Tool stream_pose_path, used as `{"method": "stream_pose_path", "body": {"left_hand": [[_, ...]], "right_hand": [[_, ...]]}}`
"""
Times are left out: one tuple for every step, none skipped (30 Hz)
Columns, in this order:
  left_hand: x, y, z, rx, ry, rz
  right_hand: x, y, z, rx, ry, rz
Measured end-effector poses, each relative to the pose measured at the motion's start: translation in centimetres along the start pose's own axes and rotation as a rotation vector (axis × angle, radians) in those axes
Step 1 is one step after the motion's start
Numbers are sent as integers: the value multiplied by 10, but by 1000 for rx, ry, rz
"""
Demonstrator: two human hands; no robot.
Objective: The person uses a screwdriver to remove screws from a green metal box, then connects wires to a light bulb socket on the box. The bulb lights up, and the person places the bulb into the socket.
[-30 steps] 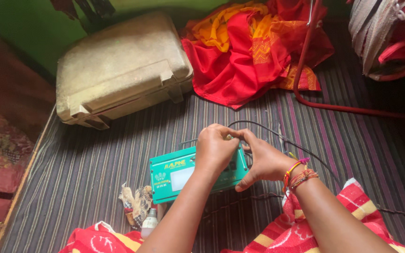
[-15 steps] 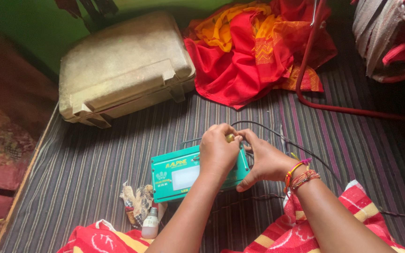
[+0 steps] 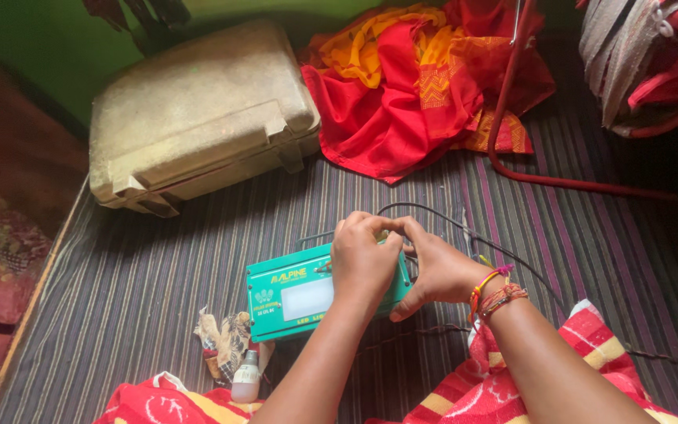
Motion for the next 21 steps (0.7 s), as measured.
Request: {"method": "stream_pose_path", "body": {"left_hand": [[0, -1, -1, 16, -7, -5], [-1, -2, -2, 30, -15, -9], [-1, -3, -2, 26, -23, -2], [-1, -3, -3, 19, -32, 7], [-1, -3, -5, 13, -41, 16], [1, -4, -5, 4, -53, 35], [2, -5, -6, -5, -64, 54], [4, -5, -6, -12, -75, 72], [4, -5, -6, -10, -88, 54], [3, -5, -6, -6, -102, 38], [2, -4, -5, -2, -117, 22], [3, -3, -5, -4, -116, 33], [3, -2, -5, -6, -115, 43], [3, -1, -3, -3, -114, 54], [3, 0, -2, 11, -117, 58], [4, 1, -3, 21, -118, 62], [5, 2, -4, 31, -119, 66], [7, 2, -4, 37, -116, 97], [9, 2, -5, 43, -114, 127], [11, 2, -6, 46, -111, 158], [11, 3, -7, 66, -110, 152]], "right_hand": [[-1, 0, 0, -8, -5, -2], [-1, 0, 0, -17, -9, -7], [-1, 0, 0, -25, -13, -13], [0, 1, 0, -35, -15, -18], [1, 1, -1, -32, -16, -14], [1, 0, 0, -28, -19, -14], [0, 0, 0, -24, -21, -14], [0, -1, -1, -16, -19, -5], [0, -1, -1, -8, -17, 4], [1, -1, 0, -3, -15, 13], [0, 0, 2, -8, -15, 1], [1, 0, 1, -9, -11, -10], [2, -1, 1, -11, -7, -21], [2, -1, 2, -2, -4, -12], [2, -2, 3, 7, -1, -3], [3, -3, 2, 19, 5, 9], [4, -3, 1, 17, 6, 5], [3, -4, 2, 13, 2, 0], [2, -4, 3, 9, -2, -5], [2, -4, 3, -1, -7, 5], [2, -3, 3, -11, -11, 14]]}}
Point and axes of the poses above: each hand's wrist, its own z-axis towards the middle knuckle, its own x-axis out of the palm, y = z × x, the point moved 3 cm from there along z, towards the middle knuckle, and after that the axes turned 15 degrees about -z, right-handed, at the moved point
